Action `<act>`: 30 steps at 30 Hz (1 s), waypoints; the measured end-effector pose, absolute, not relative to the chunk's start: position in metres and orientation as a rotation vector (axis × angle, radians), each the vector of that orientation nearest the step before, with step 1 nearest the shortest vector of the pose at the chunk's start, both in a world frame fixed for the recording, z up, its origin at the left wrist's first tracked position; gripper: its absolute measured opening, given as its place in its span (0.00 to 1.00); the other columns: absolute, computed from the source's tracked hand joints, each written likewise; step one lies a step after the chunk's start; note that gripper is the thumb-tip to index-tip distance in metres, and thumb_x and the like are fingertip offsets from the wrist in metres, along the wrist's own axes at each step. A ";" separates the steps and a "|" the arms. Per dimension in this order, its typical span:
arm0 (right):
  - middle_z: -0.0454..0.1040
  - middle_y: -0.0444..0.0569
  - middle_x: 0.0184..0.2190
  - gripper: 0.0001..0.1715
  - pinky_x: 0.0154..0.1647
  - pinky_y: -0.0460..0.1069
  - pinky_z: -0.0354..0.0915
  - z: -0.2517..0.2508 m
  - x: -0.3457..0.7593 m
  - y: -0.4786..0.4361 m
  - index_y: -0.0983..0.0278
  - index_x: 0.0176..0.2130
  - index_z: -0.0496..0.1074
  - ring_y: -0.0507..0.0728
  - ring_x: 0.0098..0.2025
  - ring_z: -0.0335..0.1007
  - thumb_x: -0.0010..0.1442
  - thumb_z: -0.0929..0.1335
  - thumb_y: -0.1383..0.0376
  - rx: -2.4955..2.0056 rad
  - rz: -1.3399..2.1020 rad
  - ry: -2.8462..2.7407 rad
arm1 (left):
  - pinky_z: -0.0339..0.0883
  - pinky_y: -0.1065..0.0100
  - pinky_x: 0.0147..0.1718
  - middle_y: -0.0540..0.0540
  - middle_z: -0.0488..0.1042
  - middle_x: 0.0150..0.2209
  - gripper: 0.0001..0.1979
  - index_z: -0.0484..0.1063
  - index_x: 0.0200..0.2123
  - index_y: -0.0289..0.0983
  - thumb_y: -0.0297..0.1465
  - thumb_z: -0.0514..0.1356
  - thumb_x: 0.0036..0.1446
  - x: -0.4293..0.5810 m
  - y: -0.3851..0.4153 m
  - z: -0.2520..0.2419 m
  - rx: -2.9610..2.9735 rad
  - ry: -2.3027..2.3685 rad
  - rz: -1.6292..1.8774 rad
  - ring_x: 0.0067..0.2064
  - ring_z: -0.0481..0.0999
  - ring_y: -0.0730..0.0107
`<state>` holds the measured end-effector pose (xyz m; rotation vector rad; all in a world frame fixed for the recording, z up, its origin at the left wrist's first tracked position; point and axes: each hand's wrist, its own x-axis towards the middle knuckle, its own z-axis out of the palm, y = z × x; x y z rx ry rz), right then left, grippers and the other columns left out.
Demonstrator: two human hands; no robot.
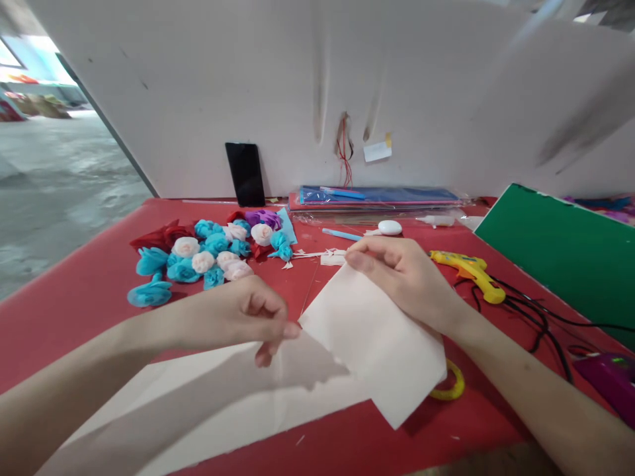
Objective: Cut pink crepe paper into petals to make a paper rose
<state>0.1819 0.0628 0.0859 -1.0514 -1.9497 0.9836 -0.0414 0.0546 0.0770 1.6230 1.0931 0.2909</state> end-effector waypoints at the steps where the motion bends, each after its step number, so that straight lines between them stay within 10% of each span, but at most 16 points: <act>1: 0.65 0.40 0.24 0.14 0.25 0.43 0.53 0.084 0.179 0.062 0.65 0.30 0.68 0.47 0.25 0.59 0.63 0.63 0.60 -1.042 1.008 -1.941 | 0.65 0.75 0.27 0.49 0.76 0.20 0.16 0.73 0.18 0.38 0.40 0.59 0.52 -0.042 0.056 0.074 1.635 1.093 0.362 0.24 0.73 0.71; 7: 0.65 0.41 0.26 0.15 0.28 0.42 0.55 0.074 0.164 0.051 0.65 0.29 0.66 0.47 0.29 0.60 0.64 0.62 0.59 -0.983 1.125 -1.964 | 0.67 0.72 0.37 0.47 0.78 0.36 0.17 0.75 0.36 0.39 0.44 0.54 0.57 -0.033 0.054 0.063 1.502 0.890 0.463 0.38 0.76 0.65; 14: 0.56 0.40 0.20 0.24 0.19 0.42 0.49 0.077 0.165 0.048 0.66 0.25 0.62 0.46 0.21 0.50 0.66 0.56 0.54 -1.121 1.355 -1.887 | 0.46 0.76 0.17 0.53 0.61 0.15 0.21 0.71 0.18 0.34 0.43 0.58 0.54 -0.026 0.044 0.061 1.537 1.013 0.263 0.18 0.54 0.80; 21: 0.72 0.44 0.29 0.09 0.24 0.42 0.60 0.099 0.196 0.068 0.65 0.31 0.74 0.50 0.29 0.67 0.49 0.73 0.62 -1.185 1.439 -2.119 | 0.59 0.77 0.20 0.49 0.75 0.20 0.15 0.75 0.19 0.35 0.40 0.62 0.49 -0.030 0.049 0.065 1.388 1.204 0.704 0.22 0.69 0.74; 30: 0.75 0.42 0.25 0.06 0.25 0.43 0.61 0.099 0.193 0.066 0.65 0.28 0.74 0.50 0.27 0.70 0.50 0.72 0.64 -1.226 1.301 -1.963 | 0.66 0.75 0.25 0.48 0.79 0.23 0.09 0.78 0.20 0.35 0.34 0.64 0.45 -0.027 0.045 0.067 1.339 1.205 0.775 0.27 0.76 0.68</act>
